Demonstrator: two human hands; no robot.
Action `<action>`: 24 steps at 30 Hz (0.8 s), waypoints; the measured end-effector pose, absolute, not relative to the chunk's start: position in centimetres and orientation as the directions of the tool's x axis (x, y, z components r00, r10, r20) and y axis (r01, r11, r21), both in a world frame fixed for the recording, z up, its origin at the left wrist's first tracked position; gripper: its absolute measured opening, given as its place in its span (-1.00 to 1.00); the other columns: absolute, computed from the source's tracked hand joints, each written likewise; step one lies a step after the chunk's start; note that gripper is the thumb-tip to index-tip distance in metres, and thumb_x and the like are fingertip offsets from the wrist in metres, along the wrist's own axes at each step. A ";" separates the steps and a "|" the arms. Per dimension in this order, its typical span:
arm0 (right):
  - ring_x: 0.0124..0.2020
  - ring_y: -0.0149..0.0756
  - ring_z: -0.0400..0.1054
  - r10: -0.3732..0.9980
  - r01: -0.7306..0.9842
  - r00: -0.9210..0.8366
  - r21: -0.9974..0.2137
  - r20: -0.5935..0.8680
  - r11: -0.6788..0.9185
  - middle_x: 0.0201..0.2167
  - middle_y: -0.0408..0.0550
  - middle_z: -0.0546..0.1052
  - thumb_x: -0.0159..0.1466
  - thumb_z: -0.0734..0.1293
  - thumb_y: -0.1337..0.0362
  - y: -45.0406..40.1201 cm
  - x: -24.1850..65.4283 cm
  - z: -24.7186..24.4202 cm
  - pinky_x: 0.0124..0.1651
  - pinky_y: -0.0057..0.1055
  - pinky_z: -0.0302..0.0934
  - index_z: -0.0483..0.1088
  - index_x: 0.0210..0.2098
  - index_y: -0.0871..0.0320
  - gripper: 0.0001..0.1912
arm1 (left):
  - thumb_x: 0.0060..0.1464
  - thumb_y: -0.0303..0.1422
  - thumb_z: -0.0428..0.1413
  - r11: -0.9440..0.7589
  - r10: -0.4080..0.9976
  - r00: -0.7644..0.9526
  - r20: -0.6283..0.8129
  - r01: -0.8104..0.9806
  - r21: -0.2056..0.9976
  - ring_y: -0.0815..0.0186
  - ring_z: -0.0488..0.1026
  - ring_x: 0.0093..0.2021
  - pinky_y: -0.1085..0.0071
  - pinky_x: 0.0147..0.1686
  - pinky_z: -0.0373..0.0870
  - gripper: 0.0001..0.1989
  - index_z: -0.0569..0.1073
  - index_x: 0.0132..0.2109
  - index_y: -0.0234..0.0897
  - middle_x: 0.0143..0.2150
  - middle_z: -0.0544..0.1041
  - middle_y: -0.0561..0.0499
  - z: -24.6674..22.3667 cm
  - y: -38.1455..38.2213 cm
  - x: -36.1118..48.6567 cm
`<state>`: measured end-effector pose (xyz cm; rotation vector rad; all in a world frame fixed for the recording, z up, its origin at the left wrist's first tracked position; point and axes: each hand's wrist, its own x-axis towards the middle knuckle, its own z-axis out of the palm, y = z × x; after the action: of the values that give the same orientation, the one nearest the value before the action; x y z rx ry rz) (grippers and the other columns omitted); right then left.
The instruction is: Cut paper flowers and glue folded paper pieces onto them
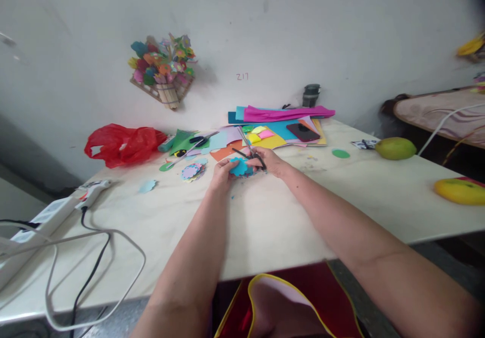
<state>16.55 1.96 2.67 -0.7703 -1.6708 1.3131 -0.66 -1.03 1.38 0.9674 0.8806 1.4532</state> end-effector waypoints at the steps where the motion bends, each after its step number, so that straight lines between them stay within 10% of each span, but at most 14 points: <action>1: -0.65 -0.49 0.27 0.865 -0.056 -0.432 -0.965 0.254 0.256 -0.63 -0.28 0.38 -0.06 0.47 0.22 1.9 16.4 2.7 -0.64 -0.59 0.06 0.31 -0.29 0.16 -0.62 | -0.38 -0.34 0.35 -0.092 0.996 -0.025 0.089 -0.367 0.926 0.44 0.32 -0.67 0.50 -0.65 0.25 -0.71 0.40 -0.52 -0.34 -0.64 0.41 0.07 1.4 -1.0 -0.7; 13: -0.65 -0.52 0.25 0.934 -0.144 -0.259 -0.966 0.246 0.215 -0.65 -0.34 0.36 -0.11 0.40 0.40 0.9 15.2 3.5 -0.55 -0.56 0.18 0.30 -0.33 0.18 -0.67 | -0.37 -0.29 0.38 -0.083 0.993 0.055 0.109 -0.343 0.936 0.39 0.41 -0.58 0.45 -0.53 0.36 -0.66 0.47 -0.41 -0.35 -0.54 0.50 0.03 1.4 -1.4 -0.5; 24: -0.68 -0.50 0.29 0.853 0.031 -0.507 -0.986 0.127 0.165 -0.60 -0.20 0.46 0.03 0.43 0.25 0.8 16.1 3.5 -0.76 -0.64 -0.07 0.32 -0.28 0.19 -0.70 | -0.37 -0.34 0.37 -0.171 0.984 -0.023 0.179 -0.440 0.881 0.34 0.46 -0.51 0.39 -0.40 0.44 -0.69 0.53 -0.42 -0.41 -0.48 0.56 -0.04 1.7 -1.5 -0.5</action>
<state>16.12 0.83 3.55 -0.8495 -1.7127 1.4231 -0.54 -1.52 1.67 0.9949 0.7598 1.5066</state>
